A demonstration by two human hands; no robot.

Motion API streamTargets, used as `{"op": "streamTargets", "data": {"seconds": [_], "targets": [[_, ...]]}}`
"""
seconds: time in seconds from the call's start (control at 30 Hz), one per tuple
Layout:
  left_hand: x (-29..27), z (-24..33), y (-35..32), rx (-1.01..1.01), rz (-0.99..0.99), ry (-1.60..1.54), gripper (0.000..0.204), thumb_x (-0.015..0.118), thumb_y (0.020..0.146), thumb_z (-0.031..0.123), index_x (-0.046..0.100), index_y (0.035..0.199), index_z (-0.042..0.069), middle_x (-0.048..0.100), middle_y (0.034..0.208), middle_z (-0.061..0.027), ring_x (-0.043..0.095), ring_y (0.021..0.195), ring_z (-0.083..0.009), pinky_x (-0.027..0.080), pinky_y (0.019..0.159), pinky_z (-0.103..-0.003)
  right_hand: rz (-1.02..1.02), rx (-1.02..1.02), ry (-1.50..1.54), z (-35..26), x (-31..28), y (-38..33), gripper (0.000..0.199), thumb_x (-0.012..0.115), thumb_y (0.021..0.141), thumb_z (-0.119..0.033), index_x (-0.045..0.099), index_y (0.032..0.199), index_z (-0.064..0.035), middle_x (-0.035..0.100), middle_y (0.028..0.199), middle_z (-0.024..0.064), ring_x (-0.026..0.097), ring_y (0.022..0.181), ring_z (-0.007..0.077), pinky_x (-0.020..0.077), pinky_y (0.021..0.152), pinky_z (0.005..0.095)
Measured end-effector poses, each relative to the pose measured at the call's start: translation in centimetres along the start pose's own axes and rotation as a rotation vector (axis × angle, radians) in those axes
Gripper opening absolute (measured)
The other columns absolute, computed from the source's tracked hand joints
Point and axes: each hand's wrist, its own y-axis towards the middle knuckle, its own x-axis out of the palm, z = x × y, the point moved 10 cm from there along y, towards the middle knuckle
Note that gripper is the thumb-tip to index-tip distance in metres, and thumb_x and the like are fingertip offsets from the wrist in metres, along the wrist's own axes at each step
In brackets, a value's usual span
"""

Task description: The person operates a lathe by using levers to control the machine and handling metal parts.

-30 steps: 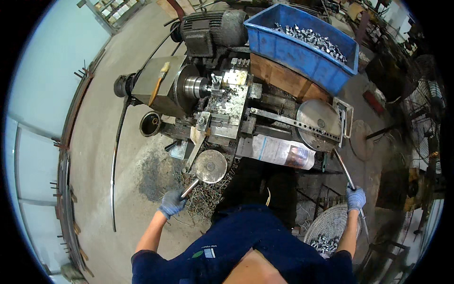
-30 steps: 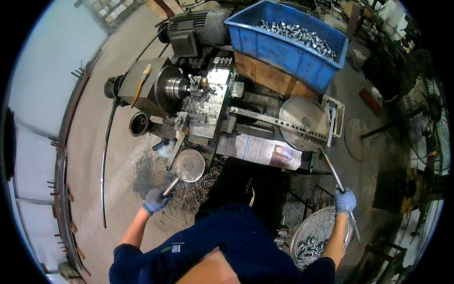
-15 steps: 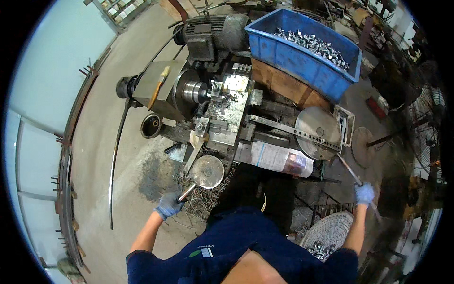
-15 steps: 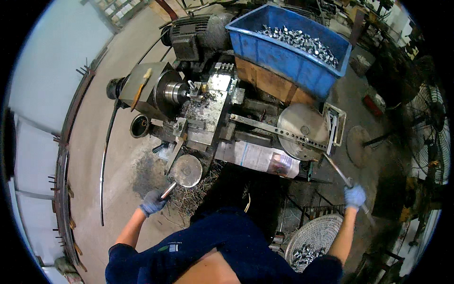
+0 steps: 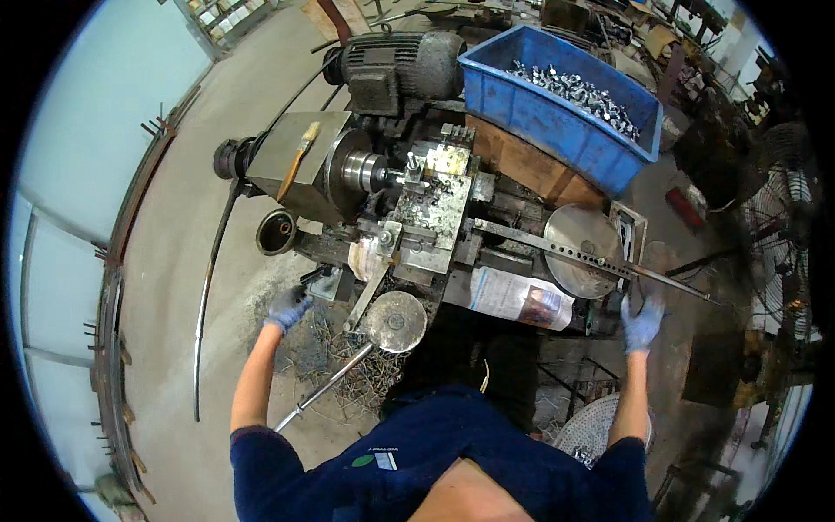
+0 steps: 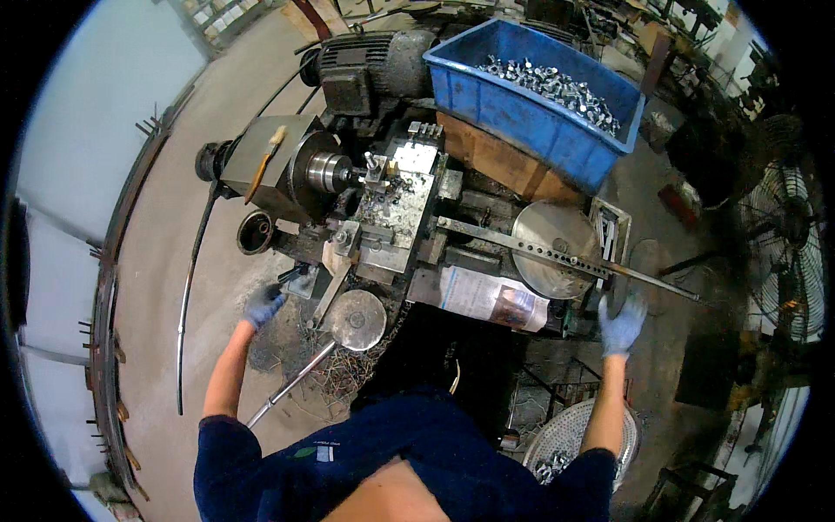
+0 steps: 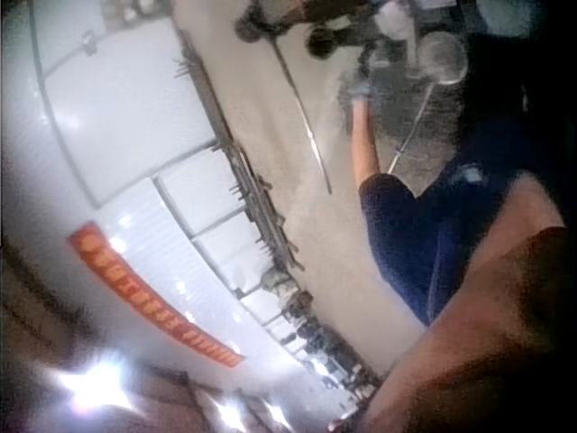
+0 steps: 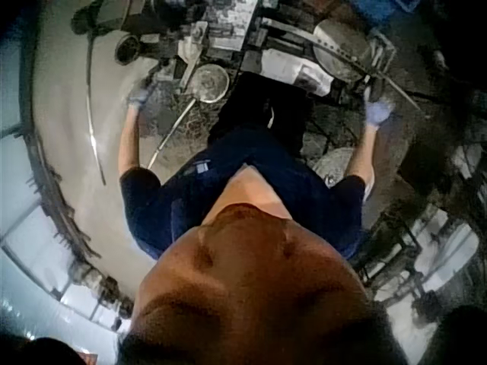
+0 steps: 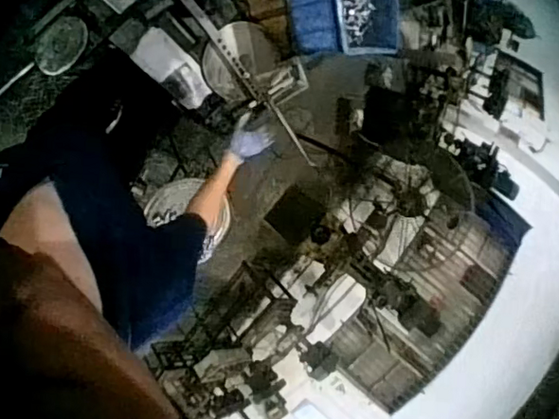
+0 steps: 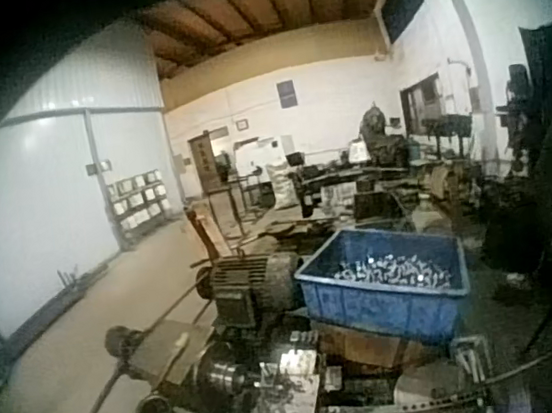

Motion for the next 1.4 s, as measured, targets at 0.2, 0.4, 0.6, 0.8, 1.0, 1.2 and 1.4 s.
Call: {"op": "streamTargets", "data": {"seconds": [0.2, 0.4, 0.6, 0.8, 1.0, 1.2, 1.4], "targets": [[1.6, 0.7, 7.6, -0.019, -0.076, 0.396, 0.048, 0.053, 0.081, 0.045, 0.060, 0.106, 0.005, 0.065, 0.096, -0.0179, 0.061, 0.091, -0.0379, 0.048, 0.079, -0.044, -0.350, 0.270, 0.223, 0.7, 2.0, -12.5, 0.049, 0.072, 0.069, -0.041, 0.067, 0.095, -0.0002, 0.065, 0.095, 0.0194, 0.062, 0.089, 0.0339, 0.0479, 0.081, 0.0378], [7.9, -2.4, 8.1, -0.329, 0.212, 0.181, 0.047, 0.046, 0.083, 0.047, 0.063, 0.100, 0.007, 0.064, 0.095, -0.0199, 0.061, 0.089, -0.0389, 0.047, 0.077, -0.047, -0.428, 0.309, 0.362, 1.5, 3.8, -16.8, 0.041, 0.071, 0.071, -0.037, 0.068, 0.092, -0.0016, 0.066, 0.091, 0.0189, 0.064, 0.085, 0.0322, 0.0494, 0.078, 0.0360], [6.5, -2.4, 8.3, -0.110, -0.116, 0.336, 0.044, 0.051, 0.080, 0.044, 0.065, 0.103, 0.010, 0.064, 0.104, -0.0174, 0.060, 0.096, -0.0380, 0.047, 0.083, -0.045, -0.292, 0.007, 0.441, -6.8, -4.5, -6.5, 0.031, 0.070, 0.074, -0.031, 0.069, 0.088, -0.0040, 0.067, 0.082, 0.0152, 0.065, 0.074, 0.0291, 0.0507, 0.070, 0.0356], [2.4, -0.4, 7.1, -0.077, -0.205, 0.278, 0.040, 0.052, 0.081, 0.040, 0.066, 0.101, 0.009, 0.063, 0.105, -0.0168, 0.060, 0.097, -0.0352, 0.047, 0.082, -0.042, -0.025, -0.438, 0.762, -24.9, -16.2, 6.0, 0.029, 0.072, 0.072, -0.031, 0.068, 0.086, -0.0055, 0.066, 0.085, 0.0128, 0.063, 0.079, 0.0284, 0.0493, 0.073, 0.0347], [-19.9, -1.2, -2.2, -0.075, 0.504, 0.090, 0.036, 0.049, 0.088, 0.039, 0.063, 0.107, 0.011, 0.064, 0.098, -0.0182, 0.062, 0.092, -0.0329, 0.049, 0.077, -0.037, 0.185, -1.105, 0.403, -49.3, -19.4, 5.6, 0.039, 0.062, 0.077, -0.044, 0.069, 0.089, -0.0071, 0.063, 0.100, 0.0137, 0.056, 0.101, 0.0312, 0.0376, 0.097, 0.0428], [-17.1, -23.5, -13.4, -0.690, 0.414, 0.032, 0.043, 0.045, 0.088, 0.048, 0.064, 0.101, 0.011, 0.064, 0.090, -0.0185, 0.062, 0.083, -0.0366, 0.047, 0.074, -0.044, -0.446, -1.213, -0.089, -60.0, -10.2, 3.9, 0.054, 0.055, 0.074, -0.055, 0.069, 0.094, -0.0070, 0.066, 0.097, 0.0158, 0.061, 0.097, 0.0311, 0.0246, 0.105, 0.0482], [-14.5, -7.7, -15.9, -0.589, 0.595, 0.180, 0.048, 0.046, 0.085, 0.055, 0.061, 0.093, 0.010, 0.064, 0.085, -0.0179, 0.062, 0.082, -0.0366, 0.047, 0.072, -0.047, -0.392, -1.165, -0.140, -60.0, -9.1, 4.6, 0.049, 0.056, 0.073, -0.049, 0.069, 0.096, -0.0078, 0.067, 0.094, 0.0164, 0.062, 0.096, 0.0303, 0.0257, 0.105, 0.0480]]}}
